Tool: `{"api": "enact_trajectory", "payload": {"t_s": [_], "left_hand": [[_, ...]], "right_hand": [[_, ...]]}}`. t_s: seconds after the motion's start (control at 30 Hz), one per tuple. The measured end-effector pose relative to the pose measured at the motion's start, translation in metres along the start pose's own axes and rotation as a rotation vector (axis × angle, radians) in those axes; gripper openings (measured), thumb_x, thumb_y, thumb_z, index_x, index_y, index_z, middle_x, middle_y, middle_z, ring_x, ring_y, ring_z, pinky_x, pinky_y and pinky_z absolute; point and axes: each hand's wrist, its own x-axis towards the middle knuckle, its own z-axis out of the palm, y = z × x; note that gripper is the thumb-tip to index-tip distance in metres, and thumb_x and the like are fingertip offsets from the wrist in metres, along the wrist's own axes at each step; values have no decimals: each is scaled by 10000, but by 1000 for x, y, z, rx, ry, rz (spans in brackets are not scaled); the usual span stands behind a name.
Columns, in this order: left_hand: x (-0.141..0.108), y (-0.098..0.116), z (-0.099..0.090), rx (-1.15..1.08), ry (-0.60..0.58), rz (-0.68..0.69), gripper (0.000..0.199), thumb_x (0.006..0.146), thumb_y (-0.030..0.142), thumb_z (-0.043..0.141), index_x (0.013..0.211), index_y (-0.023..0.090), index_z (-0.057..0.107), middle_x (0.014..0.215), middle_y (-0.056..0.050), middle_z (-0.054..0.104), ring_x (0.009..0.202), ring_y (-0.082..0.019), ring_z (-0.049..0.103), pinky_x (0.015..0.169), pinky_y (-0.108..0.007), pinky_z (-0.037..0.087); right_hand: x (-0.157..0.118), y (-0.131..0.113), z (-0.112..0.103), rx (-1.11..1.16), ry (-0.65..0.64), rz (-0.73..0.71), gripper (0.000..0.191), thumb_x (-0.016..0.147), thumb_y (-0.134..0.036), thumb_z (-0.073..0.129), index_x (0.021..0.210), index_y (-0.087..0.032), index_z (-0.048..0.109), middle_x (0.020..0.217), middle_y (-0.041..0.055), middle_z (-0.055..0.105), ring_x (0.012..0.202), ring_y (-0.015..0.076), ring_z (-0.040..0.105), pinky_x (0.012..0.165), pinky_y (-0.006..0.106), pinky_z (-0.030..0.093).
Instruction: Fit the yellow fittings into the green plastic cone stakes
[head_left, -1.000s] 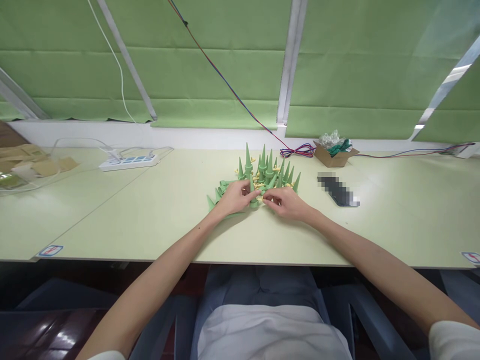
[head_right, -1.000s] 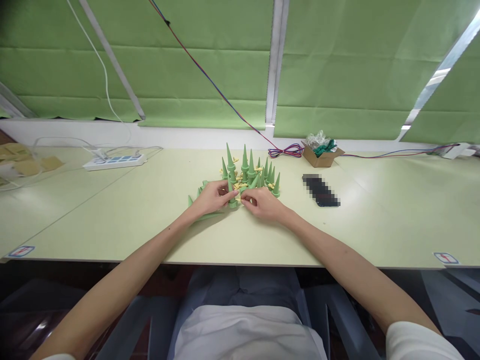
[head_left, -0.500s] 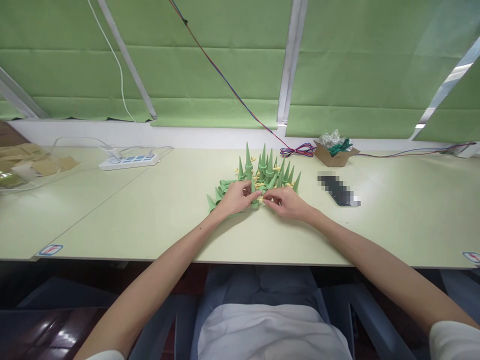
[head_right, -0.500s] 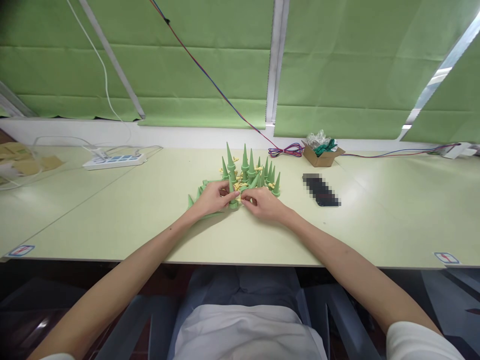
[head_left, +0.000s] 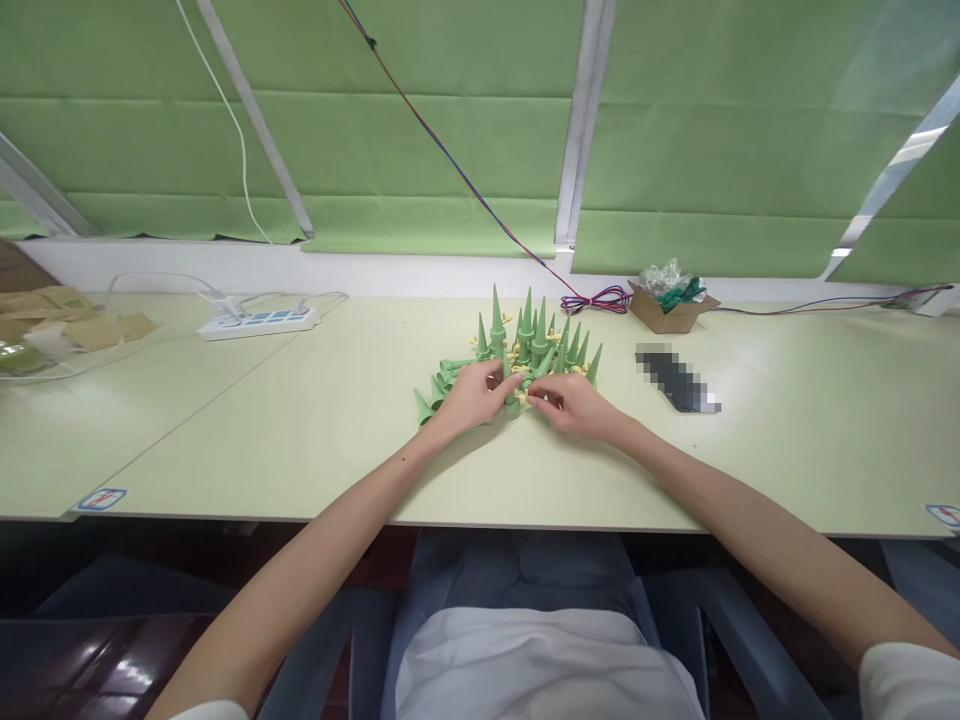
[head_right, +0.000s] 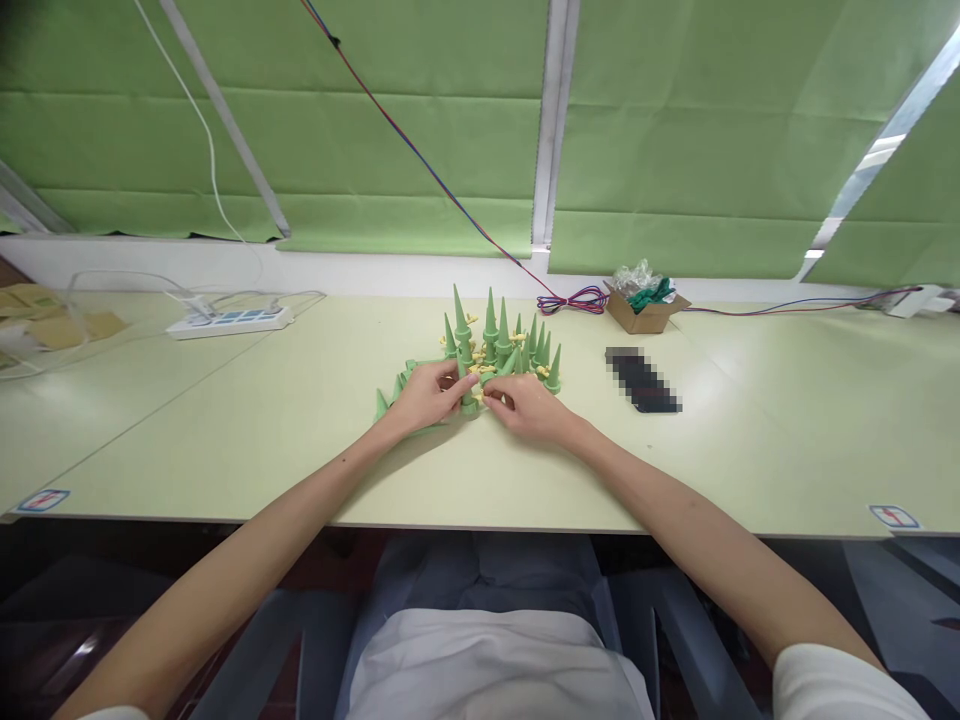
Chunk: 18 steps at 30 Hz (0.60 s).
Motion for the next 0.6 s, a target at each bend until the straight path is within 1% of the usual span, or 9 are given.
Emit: {"api": "enact_trajectory", "payload": {"t_s": [0.17, 0.3, 0.5, 0.6], "left_hand": [[-1, 3, 1, 0, 7, 30, 451, 916, 525, 517, 627, 203, 387, 458, 34, 523, 422, -127, 506, 488, -252, 393], [-3, 5, 2, -19, 12, 83, 431, 925, 493, 514, 630, 194, 420, 496, 30, 529, 467, -129, 535, 509, -251, 407], [-4, 6, 3, -11, 40, 143, 418, 925, 466, 535, 626, 176, 503, 530, 23, 530, 488, -115, 499, 533, -255, 436], [-4, 4, 4, 8, 57, 171, 411, 916, 460, 560, 625, 170, 529, 548, 12, 538, 521, -122, 515, 539, -254, 452]], "right_hand": [[1, 2, 1, -19, 15, -12, 201, 922, -218, 511, 750, -161, 601, 631, -6, 536, 556, 107, 427, 576, 244, 306], [1, 1, 2, 2, 39, -8, 252, 930, -246, 506, 696, -165, 553, 595, -24, 473, 542, 99, 387, 573, 248, 294], [1, -1, 3, 76, 66, 82, 293, 930, -290, 493, 666, -170, 538, 539, -47, 397, 506, 90, 315, 543, 256, 258], [1, -3, 2, 141, 72, 147, 322, 924, -328, 495, 645, -171, 527, 535, -45, 386, 506, 90, 308, 532, 257, 248]]}}
